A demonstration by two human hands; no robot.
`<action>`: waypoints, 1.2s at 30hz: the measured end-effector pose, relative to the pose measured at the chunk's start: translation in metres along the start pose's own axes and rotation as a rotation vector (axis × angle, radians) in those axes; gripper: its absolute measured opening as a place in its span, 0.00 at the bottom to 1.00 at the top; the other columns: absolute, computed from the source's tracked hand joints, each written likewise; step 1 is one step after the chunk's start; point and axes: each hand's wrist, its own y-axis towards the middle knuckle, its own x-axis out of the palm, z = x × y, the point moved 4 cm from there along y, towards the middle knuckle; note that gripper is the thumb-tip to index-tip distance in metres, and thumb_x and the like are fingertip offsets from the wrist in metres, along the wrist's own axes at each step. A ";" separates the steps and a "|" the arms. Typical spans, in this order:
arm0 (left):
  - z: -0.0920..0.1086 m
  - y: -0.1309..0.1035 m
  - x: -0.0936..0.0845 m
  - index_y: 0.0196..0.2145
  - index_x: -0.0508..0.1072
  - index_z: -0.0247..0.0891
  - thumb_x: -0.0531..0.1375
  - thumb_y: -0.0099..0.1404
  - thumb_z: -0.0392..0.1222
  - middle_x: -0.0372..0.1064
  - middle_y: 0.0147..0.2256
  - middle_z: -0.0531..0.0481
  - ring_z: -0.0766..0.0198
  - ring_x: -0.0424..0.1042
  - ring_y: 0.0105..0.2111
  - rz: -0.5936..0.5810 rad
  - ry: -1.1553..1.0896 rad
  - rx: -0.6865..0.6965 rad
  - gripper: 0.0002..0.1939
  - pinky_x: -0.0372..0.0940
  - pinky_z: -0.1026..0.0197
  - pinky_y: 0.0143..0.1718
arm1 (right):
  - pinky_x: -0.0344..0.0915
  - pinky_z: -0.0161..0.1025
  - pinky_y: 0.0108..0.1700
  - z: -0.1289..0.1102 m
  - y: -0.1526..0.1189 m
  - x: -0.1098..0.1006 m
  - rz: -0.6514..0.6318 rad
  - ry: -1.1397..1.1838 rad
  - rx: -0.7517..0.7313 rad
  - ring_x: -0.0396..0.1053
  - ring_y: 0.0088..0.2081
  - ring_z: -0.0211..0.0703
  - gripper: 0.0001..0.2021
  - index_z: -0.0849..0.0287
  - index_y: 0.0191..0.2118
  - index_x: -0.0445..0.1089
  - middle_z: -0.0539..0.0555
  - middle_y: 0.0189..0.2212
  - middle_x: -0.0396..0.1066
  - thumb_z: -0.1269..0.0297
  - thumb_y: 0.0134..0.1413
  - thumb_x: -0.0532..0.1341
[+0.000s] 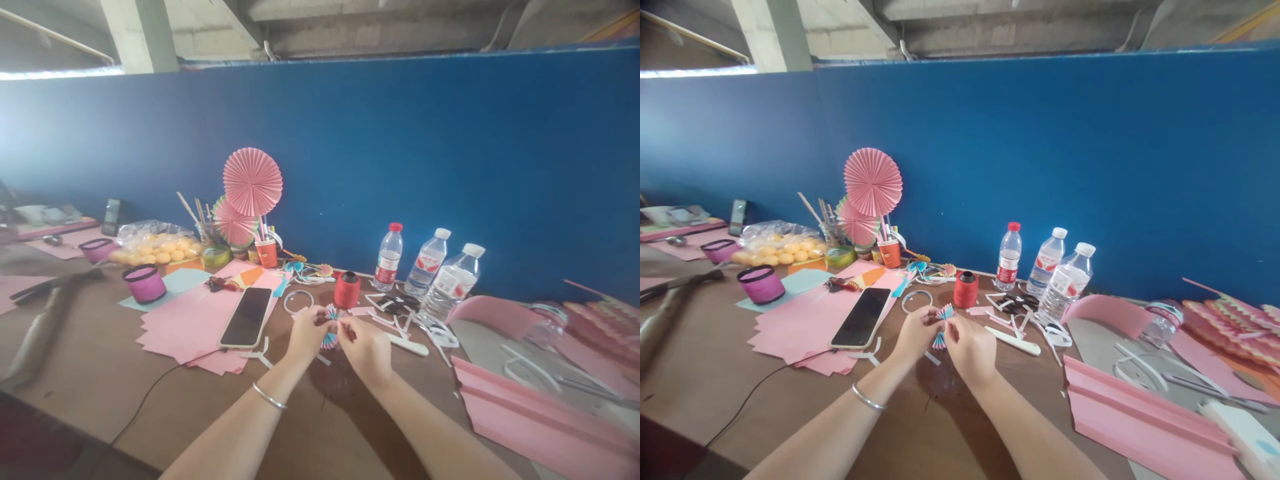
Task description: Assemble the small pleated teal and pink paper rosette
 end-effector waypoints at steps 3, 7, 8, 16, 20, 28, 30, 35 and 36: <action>-0.006 0.001 -0.002 0.27 0.69 0.35 0.61 0.45 0.35 0.68 0.24 0.50 0.65 0.68 0.26 0.024 -0.059 -0.063 0.08 0.61 0.65 0.28 | 0.51 0.31 0.28 -0.001 -0.001 0.001 -0.012 -0.110 -0.129 0.62 0.23 0.36 0.11 0.58 0.27 0.69 0.52 0.21 0.67 0.64 0.50 0.50; -0.011 0.001 0.001 0.28 0.67 0.34 0.62 0.44 0.38 0.65 0.21 0.53 0.70 0.64 0.20 0.049 -0.297 -0.180 0.11 0.58 0.68 0.22 | 0.49 0.30 0.26 0.003 -0.003 0.006 0.011 -0.113 -0.172 0.60 0.21 0.33 0.10 0.59 0.26 0.67 0.50 0.18 0.66 0.67 0.49 0.50; -0.011 0.001 0.001 0.27 0.67 0.34 0.62 0.44 0.38 0.64 0.20 0.54 0.72 0.63 0.19 0.059 -0.369 -0.205 0.11 0.58 0.69 0.21 | 0.49 0.30 0.26 0.004 -0.003 0.007 0.020 -0.110 -0.181 0.60 0.20 0.33 0.09 0.59 0.25 0.67 0.49 0.18 0.65 0.67 0.49 0.51; -0.005 -0.003 0.005 0.25 0.64 0.33 0.64 0.42 0.34 0.64 0.21 0.55 0.75 0.63 0.21 0.083 -0.730 -0.336 0.13 0.59 0.71 0.24 | 0.48 0.30 0.27 0.001 -0.007 0.012 -0.028 -0.124 -0.246 0.60 0.21 0.32 0.10 0.60 0.23 0.66 0.49 0.17 0.65 0.69 0.48 0.50; -0.003 -0.004 0.008 0.24 0.64 0.33 0.64 0.43 0.34 0.64 0.21 0.55 0.75 0.64 0.22 0.013 -0.801 -0.312 0.12 0.60 0.72 0.25 | 0.48 0.31 0.27 0.000 -0.006 0.015 -0.113 -0.041 -0.192 0.59 0.22 0.33 0.11 0.60 0.22 0.66 0.49 0.17 0.64 0.66 0.49 0.50; 0.002 -0.001 0.008 0.30 0.67 0.34 0.64 0.43 0.35 0.68 0.23 0.54 0.73 0.67 0.23 -0.053 -0.651 -0.296 0.13 0.62 0.70 0.26 | 0.41 0.29 0.17 0.041 0.011 0.037 -0.393 0.756 0.523 0.45 0.13 0.28 0.09 0.60 0.19 0.60 0.42 0.10 0.49 0.62 0.42 0.53; 0.005 0.000 0.009 0.29 0.68 0.34 0.64 0.43 0.36 0.70 0.24 0.53 0.70 0.69 0.25 -0.088 -0.566 -0.258 0.13 0.63 0.68 0.29 | 0.36 0.29 0.15 0.047 0.011 0.042 -0.506 0.968 0.682 0.38 0.12 0.26 0.10 0.59 0.18 0.55 0.40 0.10 0.43 0.61 0.41 0.54; 0.010 0.000 0.007 0.29 0.70 0.33 0.64 0.43 0.37 0.72 0.26 0.50 0.66 0.70 0.27 -0.106 -0.398 -0.163 0.12 0.63 0.65 0.32 | 0.32 0.27 0.14 0.053 0.010 0.043 -0.592 1.158 0.848 0.36 0.11 0.25 0.11 0.59 0.19 0.54 0.38 0.10 0.41 0.60 0.39 0.57; 0.010 0.000 0.007 0.29 0.70 0.34 0.64 0.43 0.37 0.71 0.26 0.50 0.66 0.70 0.27 -0.094 -0.391 -0.157 0.12 0.63 0.65 0.32 | 0.32 0.27 0.14 0.053 0.009 0.044 -0.605 1.167 0.859 0.36 0.11 0.25 0.11 0.59 0.19 0.54 0.38 0.10 0.41 0.60 0.39 0.57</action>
